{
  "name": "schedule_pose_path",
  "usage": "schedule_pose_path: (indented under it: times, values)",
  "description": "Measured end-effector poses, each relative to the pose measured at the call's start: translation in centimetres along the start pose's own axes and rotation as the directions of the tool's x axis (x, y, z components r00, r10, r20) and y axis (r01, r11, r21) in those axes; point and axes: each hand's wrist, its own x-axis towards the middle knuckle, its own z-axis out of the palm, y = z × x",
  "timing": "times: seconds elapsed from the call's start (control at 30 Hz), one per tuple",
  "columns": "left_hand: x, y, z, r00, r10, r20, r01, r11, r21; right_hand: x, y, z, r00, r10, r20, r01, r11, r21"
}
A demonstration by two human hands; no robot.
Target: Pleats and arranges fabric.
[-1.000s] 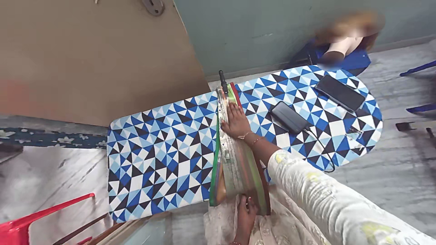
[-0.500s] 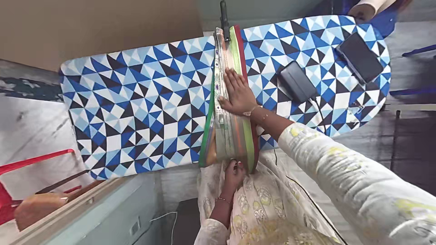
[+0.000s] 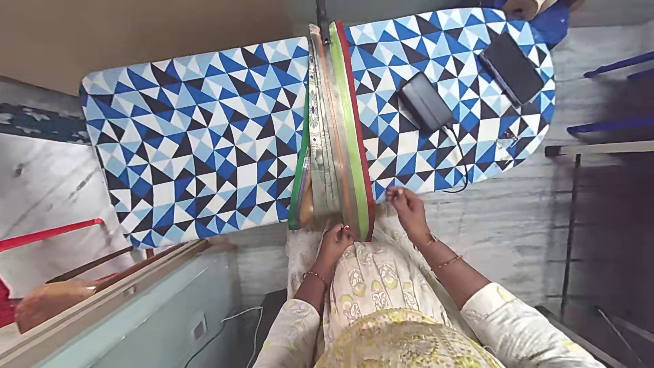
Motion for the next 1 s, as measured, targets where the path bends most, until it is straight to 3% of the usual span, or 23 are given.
schedule_pose_path:
  times: [0.17, 0.27, 0.37, 0.53, 0.83, 1.0]
  values:
    - [-0.3, 0.1, -0.2, 0.999, 0.032, -0.001, -0.032, 0.999, 0.010, -3.3, 2.4, 1.3, 0.980, 0.020, 0.200, -0.002, 0.996, -0.094]
    - [-0.5, 0.2, -0.2, 0.999, 0.036, -0.001, -0.036, 0.999, 0.000, -4.2, 3.0, 2.6, 0.977, 0.026, 0.212, -0.007, 0.996, -0.092]
    - [-0.6, 0.5, -0.2, 0.999, 0.031, 0.006, -0.031, 0.999, 0.006, -4.3, 2.2, 3.6, 0.981, 0.119, 0.152, -0.122, 0.993, 0.007]
    - [-1.4, 0.8, 0.2, 0.999, 0.037, -0.029, -0.035, 0.996, 0.086, -3.6, 1.5, 3.7, 0.920, 0.256, 0.296, -0.307, 0.941, 0.143]
    - [-2.6, -0.1, 1.9, 0.908, 0.327, -0.264, -0.300, 0.944, 0.138, -4.2, 0.8, 3.2, 0.834, 0.299, 0.463, -0.434, 0.875, 0.216]
    - [-3.0, 0.5, 1.9, 0.889, 0.370, -0.269, -0.311, 0.920, 0.238, -4.1, 0.5, 3.5, 0.844, 0.314, 0.435, -0.434, 0.876, 0.209]
